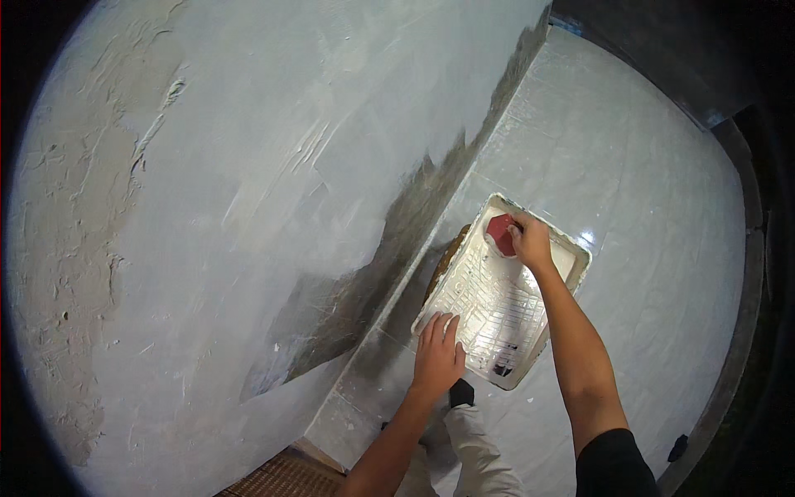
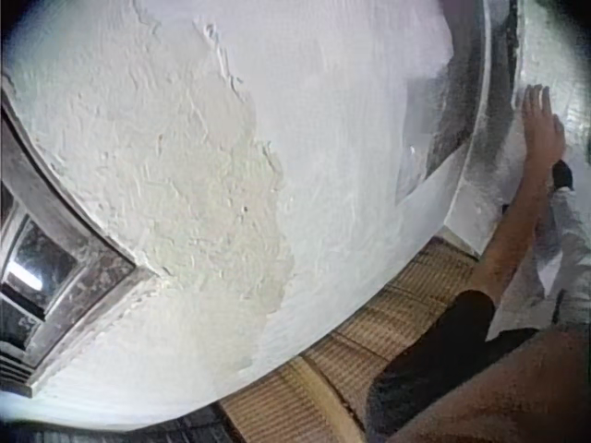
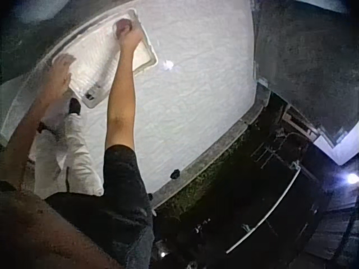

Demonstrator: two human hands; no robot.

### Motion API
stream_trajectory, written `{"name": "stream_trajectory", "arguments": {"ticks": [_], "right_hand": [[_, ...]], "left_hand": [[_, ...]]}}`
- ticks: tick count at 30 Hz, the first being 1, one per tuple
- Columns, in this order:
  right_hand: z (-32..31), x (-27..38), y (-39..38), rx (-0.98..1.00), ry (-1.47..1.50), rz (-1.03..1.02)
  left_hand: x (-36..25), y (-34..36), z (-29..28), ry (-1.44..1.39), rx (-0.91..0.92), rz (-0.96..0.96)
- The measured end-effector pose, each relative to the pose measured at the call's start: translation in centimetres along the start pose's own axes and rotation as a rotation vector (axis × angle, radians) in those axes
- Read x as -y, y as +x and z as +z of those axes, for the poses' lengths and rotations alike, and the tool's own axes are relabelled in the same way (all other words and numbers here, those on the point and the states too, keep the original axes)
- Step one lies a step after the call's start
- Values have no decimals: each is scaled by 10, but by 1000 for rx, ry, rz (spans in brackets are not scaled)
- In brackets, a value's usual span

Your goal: The person applies wall putty to a damaged section of a wall using a plastic scraper.

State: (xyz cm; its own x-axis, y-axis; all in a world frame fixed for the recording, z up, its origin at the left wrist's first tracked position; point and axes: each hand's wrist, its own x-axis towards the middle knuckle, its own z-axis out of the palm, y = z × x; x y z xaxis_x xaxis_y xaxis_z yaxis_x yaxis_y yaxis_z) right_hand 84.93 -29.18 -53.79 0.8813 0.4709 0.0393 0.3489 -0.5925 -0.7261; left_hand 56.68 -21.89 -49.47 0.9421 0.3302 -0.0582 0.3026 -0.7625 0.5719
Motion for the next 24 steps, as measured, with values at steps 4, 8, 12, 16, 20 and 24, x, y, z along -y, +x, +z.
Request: {"name": "stream_trajectory", "arguments": {"ticks": [4, 8, 12, 16, 20, 24], "right_hand": [[2, -5, 5, 48, -2, -49], [0, -2, 7, 122, -47, 11], [0, -6, 2, 193, -106, 8], [-4, -14, -5, 244, -49, 28], [-6, -9, -8, 305, -29, 33], [-4, -18, -14, 330, -44, 22]], "left_hand": [[0, -1, 1, -21, -47, 9], [-2, -4, -4, -31, -63, 7], [1, -10, -8, -32, -54, -21], [3, -17, -5, -40, -71, -21], [8, -27, -5, -34, -86, -14], [9, -36, -6, -42, -88, -34]]}}
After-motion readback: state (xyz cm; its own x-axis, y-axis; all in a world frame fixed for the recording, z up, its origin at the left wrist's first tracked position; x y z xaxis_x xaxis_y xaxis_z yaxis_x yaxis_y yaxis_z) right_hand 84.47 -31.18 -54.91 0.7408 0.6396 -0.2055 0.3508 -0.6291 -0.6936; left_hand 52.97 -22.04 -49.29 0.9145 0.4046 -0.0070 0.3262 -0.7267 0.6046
